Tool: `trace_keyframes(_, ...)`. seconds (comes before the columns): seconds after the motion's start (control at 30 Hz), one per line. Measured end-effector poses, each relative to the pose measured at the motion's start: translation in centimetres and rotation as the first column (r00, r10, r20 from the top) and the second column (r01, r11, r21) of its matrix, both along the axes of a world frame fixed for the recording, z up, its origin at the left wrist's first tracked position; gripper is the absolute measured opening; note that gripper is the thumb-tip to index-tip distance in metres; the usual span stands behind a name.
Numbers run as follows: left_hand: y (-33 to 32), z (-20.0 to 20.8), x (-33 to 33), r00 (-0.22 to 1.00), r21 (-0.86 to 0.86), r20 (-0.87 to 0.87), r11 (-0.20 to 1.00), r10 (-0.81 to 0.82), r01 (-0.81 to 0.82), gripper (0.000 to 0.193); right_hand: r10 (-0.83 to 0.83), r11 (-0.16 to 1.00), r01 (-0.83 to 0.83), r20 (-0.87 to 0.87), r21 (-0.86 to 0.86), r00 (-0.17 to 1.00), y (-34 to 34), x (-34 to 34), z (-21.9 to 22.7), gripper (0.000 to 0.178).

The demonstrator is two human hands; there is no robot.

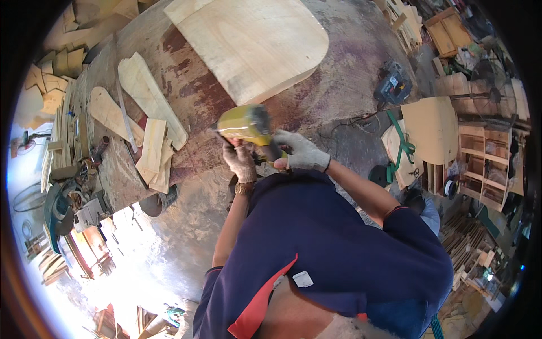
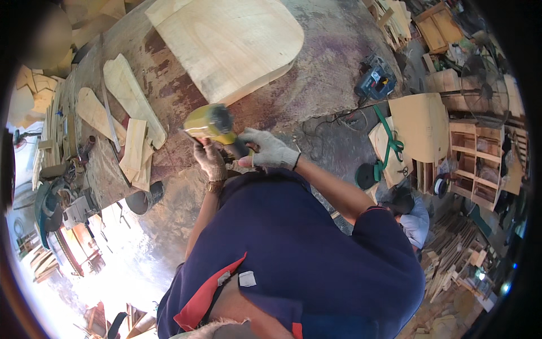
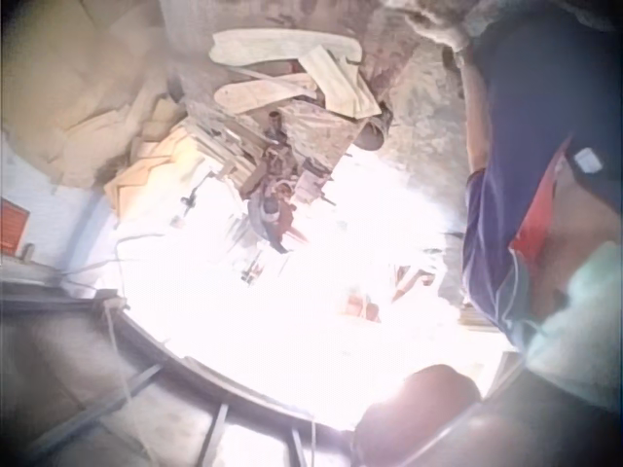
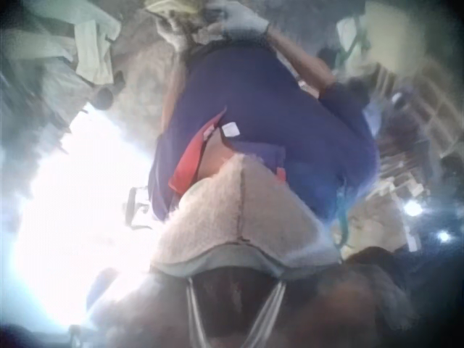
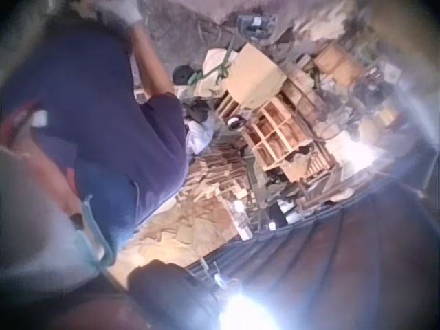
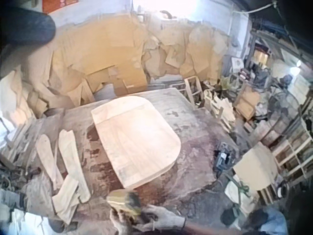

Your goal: The person assembles a wooden chair by aligning and fastening wooden pieces using a nail gun and an angle grinder. They mark measurements on wood, cut and smooth edges, and attach components to form the chair structure.

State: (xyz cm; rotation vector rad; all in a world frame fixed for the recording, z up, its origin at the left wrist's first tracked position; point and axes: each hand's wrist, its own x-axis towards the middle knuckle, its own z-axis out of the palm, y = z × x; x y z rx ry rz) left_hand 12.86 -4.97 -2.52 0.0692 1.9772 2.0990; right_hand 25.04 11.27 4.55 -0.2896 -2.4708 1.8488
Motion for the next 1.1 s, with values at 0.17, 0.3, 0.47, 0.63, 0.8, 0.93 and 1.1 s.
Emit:
trace_keyframes(0.17, 6.9, 4.3, 2.7, 0.893, -0.176, -0.077, 0.888, -0.443, 0.425, 0.039, -0.452, 0.698, 0.440, 0.128, -0.565, 0.883, 3.5, 3.5, 0.3, 0.025)
trace_keyframes(0.3, 10.7, 7.1, -1.6, 0.444, -0.727, -0.303, 0.506, -0.843, 0.465, 0.052, -0.661, 0.665, 0.641, 0.096, -0.384, 0.744, 7.8, 6.9, 1.9, 0.022)
trace_keyframes(0.47, 14.0, 4.6, -9.0, 0.293, -0.944, -0.308, 0.328, -0.905, 0.021, 0.046, -0.612, 0.630, 0.539, -0.070, 0.559, 0.788, 13.0, 8.9, 9.0, 0.025)
trace_keyframes(0.63, 14.8, -0.3, -10.1, 0.306, -0.973, -0.199, 0.225, -0.931, 0.053, 0.046, -0.544, 0.784, 0.474, 0.076, 0.400, 0.835, 14.0, 4.7, 14.7, 0.043)
trace_keyframes(0.8, 15.5, -3.0, -11.1, 0.254, -0.975, -0.190, 0.212, -0.948, 0.063, 0.043, -0.496, 0.866, 0.478, 0.358, 0.143, 0.791, 14.6, -1.6, 14.6, 0.038)
trace_keyframes(0.93, 15.6, -3.2, -10.9, 0.297, -0.966, -0.202, 0.239, -0.933, 0.094, 0.046, -0.438, 0.896, 0.374, 0.345, 0.239, 0.830, 14.6, -4.4, 12.1, 0.051)
trace_keyframes(1.1, 15.7, -1.7, -10.6, 0.298, -0.975, -0.138, 0.183, -0.945, 0.128, 0.049, -0.435, 0.890, 0.315, 0.403, 0.330, 0.805, 15.2, -5.7, 9.7, 0.059)
